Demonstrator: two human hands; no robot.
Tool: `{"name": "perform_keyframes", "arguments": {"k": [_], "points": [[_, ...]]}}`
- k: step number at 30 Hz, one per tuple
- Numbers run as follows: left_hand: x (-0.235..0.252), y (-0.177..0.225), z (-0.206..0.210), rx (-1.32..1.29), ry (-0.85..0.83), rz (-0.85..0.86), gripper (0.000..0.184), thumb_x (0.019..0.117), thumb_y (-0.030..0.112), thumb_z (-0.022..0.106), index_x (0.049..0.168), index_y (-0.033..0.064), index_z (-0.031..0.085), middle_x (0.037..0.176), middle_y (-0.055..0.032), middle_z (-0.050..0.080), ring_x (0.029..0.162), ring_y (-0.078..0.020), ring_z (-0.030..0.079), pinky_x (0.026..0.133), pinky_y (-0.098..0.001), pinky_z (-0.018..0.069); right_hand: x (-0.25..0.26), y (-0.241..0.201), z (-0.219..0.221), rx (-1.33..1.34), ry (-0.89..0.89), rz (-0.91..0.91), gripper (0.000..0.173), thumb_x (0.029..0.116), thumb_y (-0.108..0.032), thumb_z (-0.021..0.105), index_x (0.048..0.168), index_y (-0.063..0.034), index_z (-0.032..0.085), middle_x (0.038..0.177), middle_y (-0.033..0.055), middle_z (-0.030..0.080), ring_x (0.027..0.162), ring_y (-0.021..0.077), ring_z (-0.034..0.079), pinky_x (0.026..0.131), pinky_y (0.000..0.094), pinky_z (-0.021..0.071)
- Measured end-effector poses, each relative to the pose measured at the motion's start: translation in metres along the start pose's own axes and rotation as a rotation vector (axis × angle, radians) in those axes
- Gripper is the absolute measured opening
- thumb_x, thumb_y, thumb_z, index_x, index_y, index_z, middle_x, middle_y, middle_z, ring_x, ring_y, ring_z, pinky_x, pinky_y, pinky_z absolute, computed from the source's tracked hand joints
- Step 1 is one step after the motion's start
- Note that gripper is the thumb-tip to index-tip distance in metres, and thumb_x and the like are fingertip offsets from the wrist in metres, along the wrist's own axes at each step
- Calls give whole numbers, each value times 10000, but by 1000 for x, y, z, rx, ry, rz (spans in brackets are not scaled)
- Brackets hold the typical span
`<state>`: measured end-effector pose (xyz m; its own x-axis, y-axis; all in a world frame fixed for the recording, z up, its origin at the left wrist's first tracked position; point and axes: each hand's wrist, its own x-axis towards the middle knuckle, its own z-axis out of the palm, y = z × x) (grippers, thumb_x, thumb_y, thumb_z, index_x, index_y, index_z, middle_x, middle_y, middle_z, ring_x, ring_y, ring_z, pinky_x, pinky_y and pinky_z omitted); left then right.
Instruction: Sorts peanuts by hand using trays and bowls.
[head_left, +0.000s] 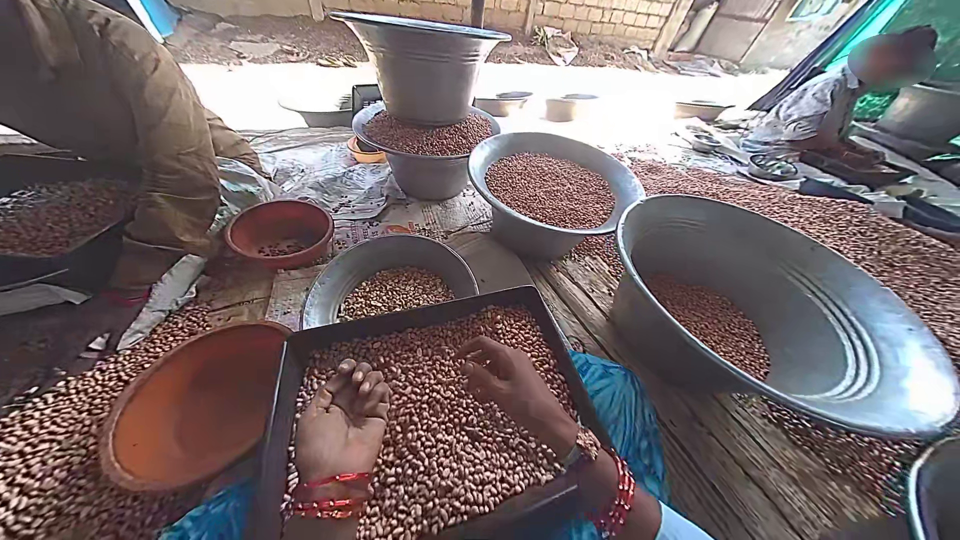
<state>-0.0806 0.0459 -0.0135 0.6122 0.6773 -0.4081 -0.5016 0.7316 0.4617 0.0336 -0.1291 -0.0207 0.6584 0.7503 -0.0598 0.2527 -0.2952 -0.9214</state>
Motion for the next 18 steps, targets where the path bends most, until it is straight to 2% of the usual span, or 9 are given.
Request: {"name": "perform_keyframes", "arguments": {"k": [1, 3, 5, 7, 9, 12, 18], "points": [[0, -4, -3, 26, 21, -10, 433, 1104, 239, 209, 821, 163, 527, 588, 66, 554, 468, -32, 545, 444, -153, 449, -4, 1, -6, -141, 18, -10, 254, 1050, -156, 539, 1224, -35, 679, 983, 89, 735, 801, 151, 713, 769, 343, 597], [0, -12, -7, 51, 43, -43, 417, 1106, 226, 212, 846, 154, 529, 601, 57, 560, 492, -51, 566, 469, -170, 469, -16, 6, -12, -399, -38, 5, 245, 1031, -181, 569, 1148, -37, 729, 888, 124, 731, 795, 246, 698, 773, 450, 551], [-2, -18, -9, 35, 56, -92, 398, 1107, 218, 223, 862, 147, 528, 619, 38, 573, 519, -70, 598, 494, -185, 508, -27, 16, -4, -577, -162, 39, 243, 1022, -227, 593, 1107, -74, 760, 921, 143, 752, 876, 323, 726, 795, 553, 551], [-5, -23, -10, 34, 57, -124, 387, 1106, 213, 225, 883, 138, 532, 639, 25, 590, 544, -88, 624, 517, -202, 534, -36, 26, 11, -670, -250, 61, 237, 1021, -229, 598, 1076, -76, 770, 953, 160, 759, 917, 364, 731, 792, 595, 541], [-7, -26, -9, 32, 59, -133, 399, 1106, 213, 231, 877, 131, 547, 646, 14, 608, 561, -104, 644, 534, -221, 554, -39, 38, 26, -734, -224, 29, 230, 1017, -200, 589, 1037, -68, 775, 956, 166, 759, 896, 367, 735, 750, 578, 547], [-8, -25, -11, 34, 60, -140, 399, 1105, 210, 243, 878, 131, 561, 654, 15, 612, 566, -105, 647, 536, -223, 558, -35, 53, 41, -798, -128, -48, 218, 1010, -172, 577, 982, -59, 760, 889, 165, 739, 812, 354, 733, 668, 538, 556], [-9, -22, -15, 30, 68, -129, 422, 1109, 221, 219, 878, 135, 561, 650, 15, 618, 563, -102, 649, 537, -215, 554, -35, 49, 51, -889, -101, -39, 183, 1000, -138, 585, 1000, -51, 746, 881, 170, 734, 781, 363, 731, 640, 516, 561]]}}
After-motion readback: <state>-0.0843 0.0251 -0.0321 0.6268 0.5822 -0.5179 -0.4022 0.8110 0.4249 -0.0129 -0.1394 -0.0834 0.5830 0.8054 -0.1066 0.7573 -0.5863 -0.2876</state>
